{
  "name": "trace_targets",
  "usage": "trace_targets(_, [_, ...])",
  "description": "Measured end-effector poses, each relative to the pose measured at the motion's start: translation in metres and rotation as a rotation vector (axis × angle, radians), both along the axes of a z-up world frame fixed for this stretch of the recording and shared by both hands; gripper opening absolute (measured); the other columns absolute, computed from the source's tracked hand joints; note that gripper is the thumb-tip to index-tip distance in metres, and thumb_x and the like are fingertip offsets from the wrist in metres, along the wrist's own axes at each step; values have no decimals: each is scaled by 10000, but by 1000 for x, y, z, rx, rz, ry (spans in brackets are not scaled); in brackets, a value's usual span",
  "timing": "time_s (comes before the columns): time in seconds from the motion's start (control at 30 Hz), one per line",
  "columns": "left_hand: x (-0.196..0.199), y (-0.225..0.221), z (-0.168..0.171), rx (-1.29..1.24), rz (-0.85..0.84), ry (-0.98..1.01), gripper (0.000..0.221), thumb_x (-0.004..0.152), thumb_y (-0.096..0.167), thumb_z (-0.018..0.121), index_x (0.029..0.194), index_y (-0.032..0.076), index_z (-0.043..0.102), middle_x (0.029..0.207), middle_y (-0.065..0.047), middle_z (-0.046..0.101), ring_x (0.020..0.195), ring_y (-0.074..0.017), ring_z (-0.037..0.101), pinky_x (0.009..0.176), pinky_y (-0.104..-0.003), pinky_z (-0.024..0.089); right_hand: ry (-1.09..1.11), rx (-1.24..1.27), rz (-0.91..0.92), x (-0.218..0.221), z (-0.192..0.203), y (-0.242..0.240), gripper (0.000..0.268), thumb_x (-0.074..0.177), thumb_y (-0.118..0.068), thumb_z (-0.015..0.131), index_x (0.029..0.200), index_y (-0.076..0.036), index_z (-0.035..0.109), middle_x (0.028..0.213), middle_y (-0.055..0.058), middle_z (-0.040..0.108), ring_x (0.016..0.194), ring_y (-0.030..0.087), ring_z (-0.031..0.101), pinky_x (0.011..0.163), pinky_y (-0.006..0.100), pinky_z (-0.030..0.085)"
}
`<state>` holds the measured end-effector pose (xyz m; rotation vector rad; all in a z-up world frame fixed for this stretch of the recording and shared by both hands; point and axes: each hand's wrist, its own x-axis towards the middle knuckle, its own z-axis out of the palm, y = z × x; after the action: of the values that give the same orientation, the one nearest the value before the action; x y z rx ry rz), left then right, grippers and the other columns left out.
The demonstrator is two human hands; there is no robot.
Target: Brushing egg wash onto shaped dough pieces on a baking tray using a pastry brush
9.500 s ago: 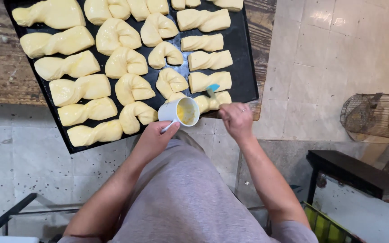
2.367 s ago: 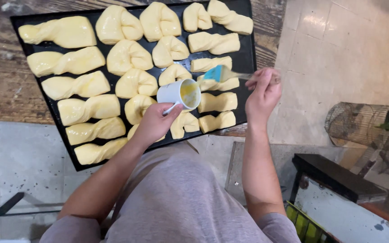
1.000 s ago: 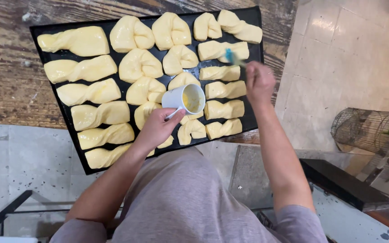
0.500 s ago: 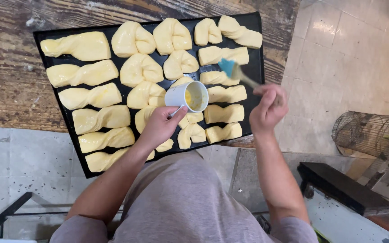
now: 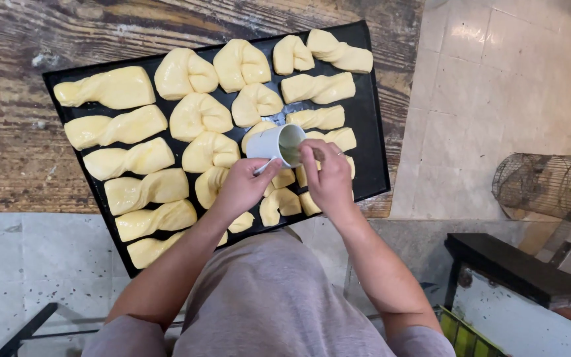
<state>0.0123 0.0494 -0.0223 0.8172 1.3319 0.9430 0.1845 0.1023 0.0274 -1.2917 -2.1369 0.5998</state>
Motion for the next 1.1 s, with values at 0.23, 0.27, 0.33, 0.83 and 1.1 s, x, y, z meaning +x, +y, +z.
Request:
trace_targets(0.23, [-11, 4, 2, 25, 48, 30, 473, 980, 239, 647, 544, 189, 473, 427, 67, 354, 478, -59, 341, 482, -229, 273, 369, 136, -254, 40, -7, 87, 392, 1152, -281, 349, 940, -72, 604, 667, 35, 593, 616, 159, 617, 630, 285, 528])
trace_targets(0.27, [-12, 3, -2, 19, 55, 37, 475, 981, 250, 647, 542, 190, 478, 425, 64, 355, 474, -61, 336, 480, -231, 268, 377, 83, -229, 38, -20, 102, 360, 1148, -282, 366, 969, -81, 604, 694, 42, 608, 649, 175, 633, 654, 299, 545])
trace_targets(0.33, [-15, -1, -2, 16, 64, 45, 478, 982, 261, 648, 539, 192, 482, 423, 61, 356, 469, -64, 332, 479, -234, 263, 386, 32, -200, 35, -38, 124, 329, 1145, -282, 383, 997, -91, 605, 720, 48, 624, 681, 192, 649, 677, 312, 562])
trace_targets(0.83, [-33, -23, -3, -23, 128, -6, 500, 985, 264, 656, 528, 184, 469, 410, 62, 367, 467, -45, 343, 468, -206, 262, -307, 383, -4, 20, -69, 140, 191, 1133, -271, 540, 1059, -136, 653, 724, 124, 626, 722, 366, 672, 679, 485, 550])
trace_targets(1.1, [-31, -25, -2, -14, 133, 1, 490, 970, 231, 662, 526, 177, 461, 419, 46, 371, 484, -55, 354, 471, -222, 273, -268, 324, 177, 25, -102, 157, 103, 1094, -281, 604, 1076, -214, 681, 749, 47, 659, 755, 308, 698, 739, 440, 564])
